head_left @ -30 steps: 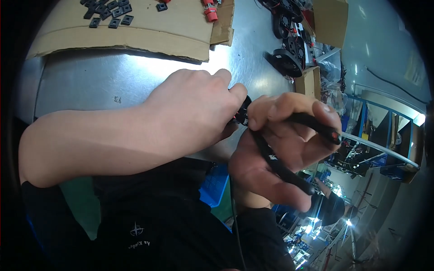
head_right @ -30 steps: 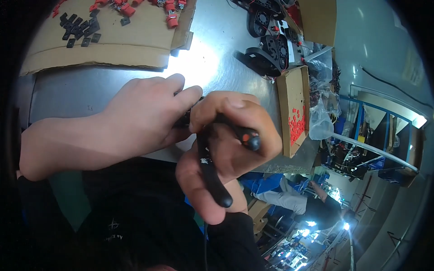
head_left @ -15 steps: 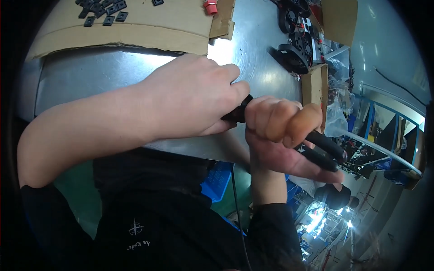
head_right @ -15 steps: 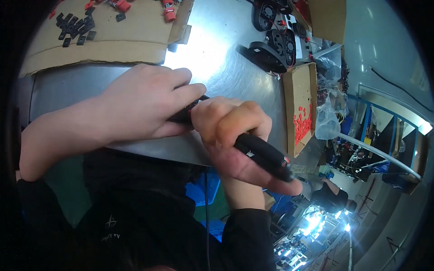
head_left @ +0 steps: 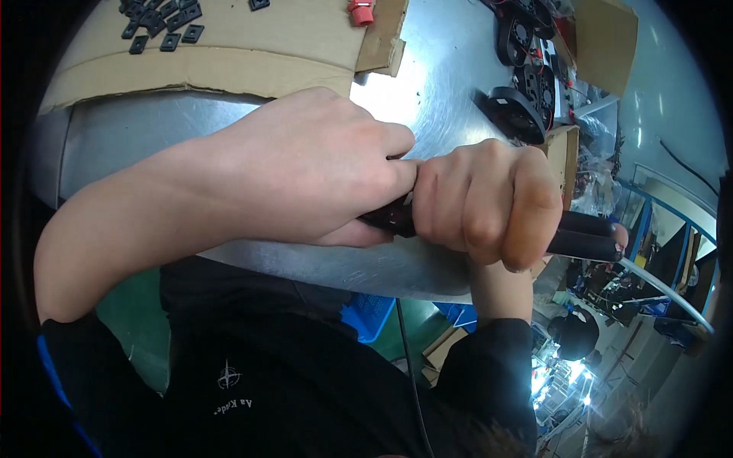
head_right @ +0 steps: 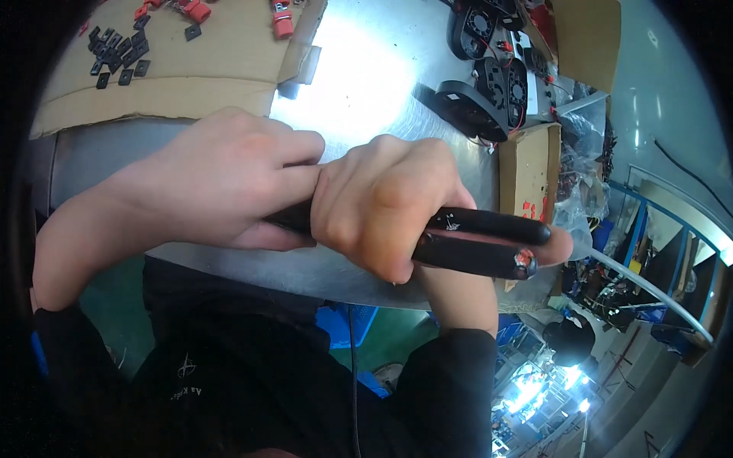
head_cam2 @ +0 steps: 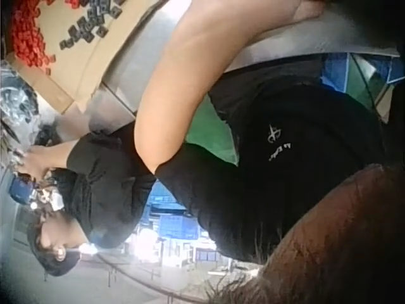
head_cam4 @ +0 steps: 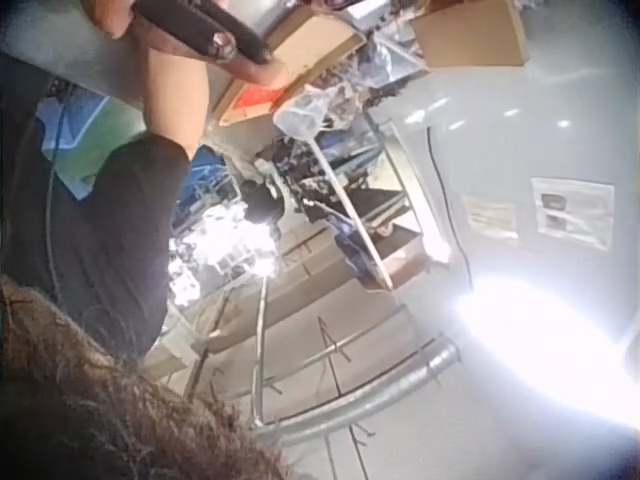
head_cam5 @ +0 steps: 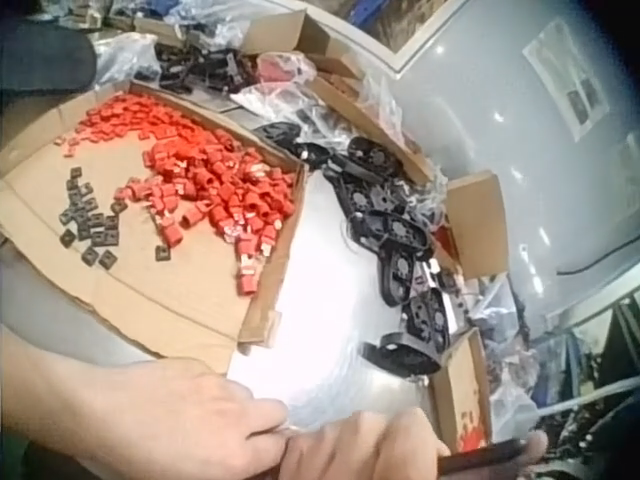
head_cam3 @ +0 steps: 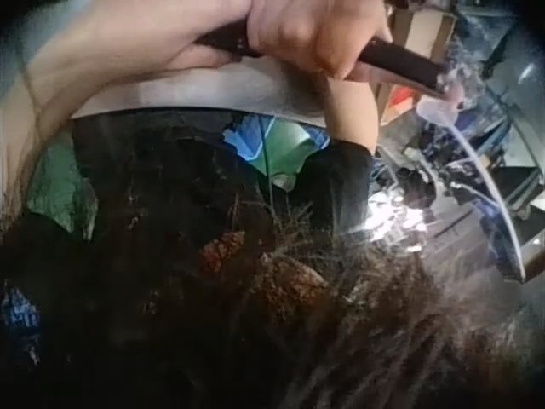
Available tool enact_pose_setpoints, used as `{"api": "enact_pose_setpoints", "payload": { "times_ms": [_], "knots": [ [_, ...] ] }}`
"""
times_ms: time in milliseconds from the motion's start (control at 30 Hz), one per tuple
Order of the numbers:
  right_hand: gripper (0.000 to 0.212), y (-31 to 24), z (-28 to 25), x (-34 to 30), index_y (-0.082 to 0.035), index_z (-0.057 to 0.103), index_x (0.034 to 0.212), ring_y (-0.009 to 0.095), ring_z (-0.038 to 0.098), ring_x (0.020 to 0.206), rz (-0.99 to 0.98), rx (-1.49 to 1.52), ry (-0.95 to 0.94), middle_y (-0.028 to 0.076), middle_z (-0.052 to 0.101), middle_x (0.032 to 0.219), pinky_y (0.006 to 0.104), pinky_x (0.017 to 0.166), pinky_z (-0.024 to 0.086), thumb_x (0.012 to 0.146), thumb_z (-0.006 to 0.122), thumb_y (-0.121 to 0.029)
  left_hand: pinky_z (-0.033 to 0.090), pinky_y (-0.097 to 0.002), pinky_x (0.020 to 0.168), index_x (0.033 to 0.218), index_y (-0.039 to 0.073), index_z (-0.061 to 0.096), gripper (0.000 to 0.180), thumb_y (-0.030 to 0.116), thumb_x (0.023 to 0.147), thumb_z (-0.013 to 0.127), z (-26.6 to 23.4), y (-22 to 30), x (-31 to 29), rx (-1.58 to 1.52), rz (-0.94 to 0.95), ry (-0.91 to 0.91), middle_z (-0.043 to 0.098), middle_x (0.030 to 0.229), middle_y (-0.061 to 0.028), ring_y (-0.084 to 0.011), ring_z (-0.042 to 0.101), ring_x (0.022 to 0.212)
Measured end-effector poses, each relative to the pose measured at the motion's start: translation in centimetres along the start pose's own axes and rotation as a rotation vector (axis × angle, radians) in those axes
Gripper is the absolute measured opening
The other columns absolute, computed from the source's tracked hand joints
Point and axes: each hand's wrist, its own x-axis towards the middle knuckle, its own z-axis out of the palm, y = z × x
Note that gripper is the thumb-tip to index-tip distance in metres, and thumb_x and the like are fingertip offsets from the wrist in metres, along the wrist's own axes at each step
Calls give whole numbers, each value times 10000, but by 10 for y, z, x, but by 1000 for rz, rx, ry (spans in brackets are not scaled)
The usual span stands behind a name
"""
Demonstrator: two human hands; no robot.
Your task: Assembling small plastic components and trimming wires with pliers at a workstation.
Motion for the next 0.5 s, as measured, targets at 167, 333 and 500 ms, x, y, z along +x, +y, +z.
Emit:
{"api": "enact_pose_setpoints", "payload": {
  "times_ms": [167, 333, 500],
  "knots": [
    [603, -2, 13, 17, -10, 584, 694, 166, 406, 355, 43, 4, 90, 62, 472, 533, 294, 358, 272, 1055, 559, -492, 536, -413, 713, 932, 48, 653, 369, 314, 770, 850, 1, -3, 1, -48, 17, 26, 590, 923, -79, -284, 660, 849],
    [618, 3, 12, 19, -5, 581, 655, 187, 440, 355, 46, -32, 88, 61, 471, 531, 295, 351, 294, 1065, 539, -465, 525, -412, 692, 911, 78, 648, 344, 312, 757, 847, 1, -4, -1, -65, 21, 33, 591, 892, -70, -287, 654, 827],
    [666, 11, 24, 14, -2, 605, 687, 162, 422, 338, 26, -12, 71, 55, 462, 528, 267, 328, 276, 1084, 491, -524, 553, -414, 718, 990, 70, 672, 373, 348, 797, 827, -4, 2, 4, -29, 32, 7, 626, 909, -83, -300, 684, 856]
  ]
}}
